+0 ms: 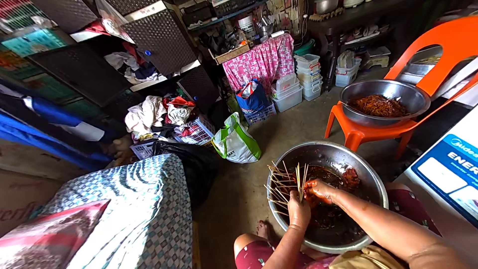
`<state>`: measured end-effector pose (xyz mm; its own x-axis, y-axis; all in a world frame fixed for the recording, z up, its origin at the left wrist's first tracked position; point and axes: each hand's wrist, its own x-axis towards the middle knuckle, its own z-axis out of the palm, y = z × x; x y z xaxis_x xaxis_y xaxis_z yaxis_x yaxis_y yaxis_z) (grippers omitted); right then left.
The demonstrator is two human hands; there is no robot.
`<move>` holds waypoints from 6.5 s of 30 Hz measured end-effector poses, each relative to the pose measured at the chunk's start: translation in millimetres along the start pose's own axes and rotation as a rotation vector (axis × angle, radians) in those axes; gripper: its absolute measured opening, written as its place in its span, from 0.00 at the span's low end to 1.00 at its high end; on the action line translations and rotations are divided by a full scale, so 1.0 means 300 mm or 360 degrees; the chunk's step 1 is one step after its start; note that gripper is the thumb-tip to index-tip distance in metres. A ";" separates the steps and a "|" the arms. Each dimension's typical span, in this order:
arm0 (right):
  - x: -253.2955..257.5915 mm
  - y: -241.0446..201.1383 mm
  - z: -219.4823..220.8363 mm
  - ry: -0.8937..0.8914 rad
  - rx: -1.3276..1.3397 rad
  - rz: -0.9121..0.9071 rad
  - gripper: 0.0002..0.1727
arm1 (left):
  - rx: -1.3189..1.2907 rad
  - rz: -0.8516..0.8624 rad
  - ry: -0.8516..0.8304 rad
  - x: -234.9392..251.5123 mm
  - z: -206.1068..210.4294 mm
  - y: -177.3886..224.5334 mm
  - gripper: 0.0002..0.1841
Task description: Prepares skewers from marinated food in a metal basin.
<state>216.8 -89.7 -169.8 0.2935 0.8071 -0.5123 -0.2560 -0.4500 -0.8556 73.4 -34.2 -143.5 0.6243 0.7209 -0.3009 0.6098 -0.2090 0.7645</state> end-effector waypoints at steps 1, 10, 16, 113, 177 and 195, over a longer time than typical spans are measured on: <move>0.004 0.013 0.006 -0.0038 -0.0033 -0.0027 0.10 | 0.0015 -0.0008 0.0008 0.000 -0.001 -0.001 0.21; -0.052 -0.078 -0.186 0.0626 -0.1437 0.0343 0.29 | 0.0084 0.0053 0.0005 -0.013 -0.003 0.009 0.20; 0.058 0.024 -0.200 0.0442 -0.1608 0.0588 0.21 | 0.0099 0.0069 -0.0054 -0.006 -0.003 0.008 0.21; 0.073 -0.050 -0.209 0.0706 0.1048 -0.0139 0.15 | 0.0041 0.0255 -0.0097 0.001 -0.006 -0.002 0.19; -0.003 -0.026 -0.120 0.0078 -0.1901 0.0727 0.27 | 0.0028 0.0170 -0.0024 0.000 -0.009 0.009 0.19; 0.050 -0.017 -0.157 0.0346 -0.1574 0.0378 0.25 | -0.0020 0.0147 -0.0042 0.002 -0.005 -0.006 0.19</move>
<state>265.9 -93.5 -176.7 0.5190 0.6144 -0.5942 0.5117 -0.7802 -0.3598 71.9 -32.5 -144.2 0.6902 0.6813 -0.2436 0.5429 -0.2651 0.7968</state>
